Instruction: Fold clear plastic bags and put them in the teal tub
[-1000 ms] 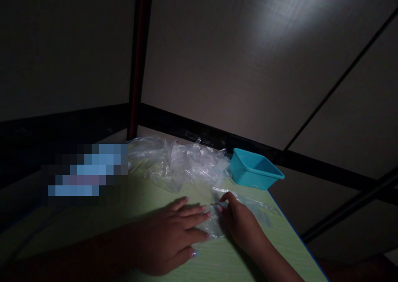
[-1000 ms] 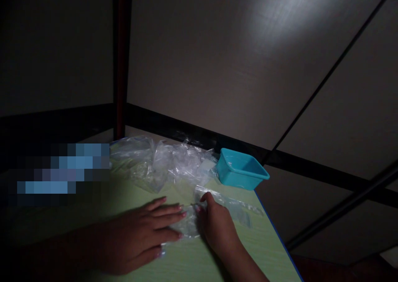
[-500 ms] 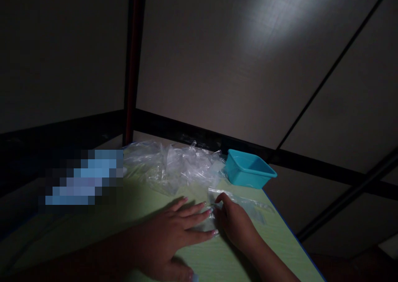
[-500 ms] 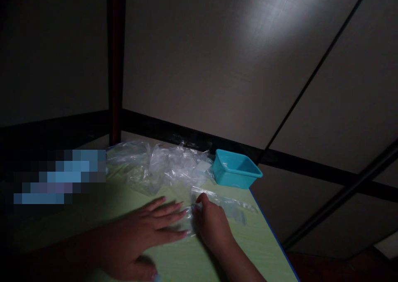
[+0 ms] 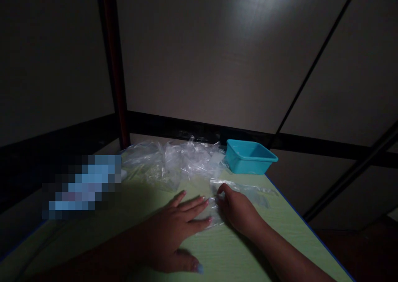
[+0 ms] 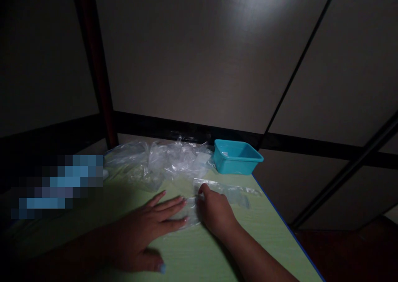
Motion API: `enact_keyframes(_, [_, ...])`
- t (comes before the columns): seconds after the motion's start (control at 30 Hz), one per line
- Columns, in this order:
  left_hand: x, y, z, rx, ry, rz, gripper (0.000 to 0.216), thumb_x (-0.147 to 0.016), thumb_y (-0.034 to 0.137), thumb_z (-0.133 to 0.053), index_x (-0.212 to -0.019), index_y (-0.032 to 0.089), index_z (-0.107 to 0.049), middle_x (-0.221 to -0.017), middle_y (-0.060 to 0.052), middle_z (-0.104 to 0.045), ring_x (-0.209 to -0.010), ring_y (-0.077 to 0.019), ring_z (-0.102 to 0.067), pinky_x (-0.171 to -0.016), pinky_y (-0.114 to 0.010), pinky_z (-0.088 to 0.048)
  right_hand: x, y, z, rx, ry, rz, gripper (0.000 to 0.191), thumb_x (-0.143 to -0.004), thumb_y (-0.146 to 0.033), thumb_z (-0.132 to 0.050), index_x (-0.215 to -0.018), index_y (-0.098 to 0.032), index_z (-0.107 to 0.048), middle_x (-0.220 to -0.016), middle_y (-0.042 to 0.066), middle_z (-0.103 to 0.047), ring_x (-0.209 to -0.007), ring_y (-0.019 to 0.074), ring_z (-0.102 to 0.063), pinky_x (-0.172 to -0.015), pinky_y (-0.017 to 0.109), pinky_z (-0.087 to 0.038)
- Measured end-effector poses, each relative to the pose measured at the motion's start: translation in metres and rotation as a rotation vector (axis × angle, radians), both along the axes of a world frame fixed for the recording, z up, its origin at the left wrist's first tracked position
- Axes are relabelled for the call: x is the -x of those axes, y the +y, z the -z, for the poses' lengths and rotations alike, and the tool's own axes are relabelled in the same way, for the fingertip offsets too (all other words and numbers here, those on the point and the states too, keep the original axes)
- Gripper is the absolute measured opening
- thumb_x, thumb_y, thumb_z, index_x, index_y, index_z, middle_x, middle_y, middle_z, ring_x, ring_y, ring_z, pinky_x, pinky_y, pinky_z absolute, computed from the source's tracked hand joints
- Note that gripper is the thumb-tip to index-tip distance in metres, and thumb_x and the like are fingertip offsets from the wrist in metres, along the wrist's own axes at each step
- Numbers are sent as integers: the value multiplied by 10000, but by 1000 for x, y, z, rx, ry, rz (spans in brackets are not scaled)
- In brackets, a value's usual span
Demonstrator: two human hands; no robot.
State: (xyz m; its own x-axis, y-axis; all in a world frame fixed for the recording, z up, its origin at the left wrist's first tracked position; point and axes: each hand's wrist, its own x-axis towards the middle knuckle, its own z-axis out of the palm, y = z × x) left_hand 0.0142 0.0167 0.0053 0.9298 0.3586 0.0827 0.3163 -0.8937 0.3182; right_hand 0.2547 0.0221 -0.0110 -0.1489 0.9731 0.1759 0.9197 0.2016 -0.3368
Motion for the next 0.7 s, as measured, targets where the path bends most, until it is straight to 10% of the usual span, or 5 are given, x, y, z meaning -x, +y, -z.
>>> enact_keyframes(0.47, [1, -2, -1, 12, -22, -7, 679, -850, 598, -394, -1416, 284, -189, -1473, -90, -162, -1336, -296, -182, -1056, -582, -69, 0, 3, -4, -25, 405, -20, 113, -792, -256, -469, -882, -194, -497, -548, -50, -465, -508, 124, -427, -482, 217, -284])
enact_keyframes(0.7, [1, -1, 2, 21, -62, 0, 683, -844, 596, -414, -1414, 287, -198, -1472, -84, -169, -1327, -304, -208, -1064, -562, -70, 3, 6, -1, 141, 651, 4, 437, -755, -468, -518, -1030, -129, -507, -582, -27, -509, -521, 136, -466, -475, 233, -325])
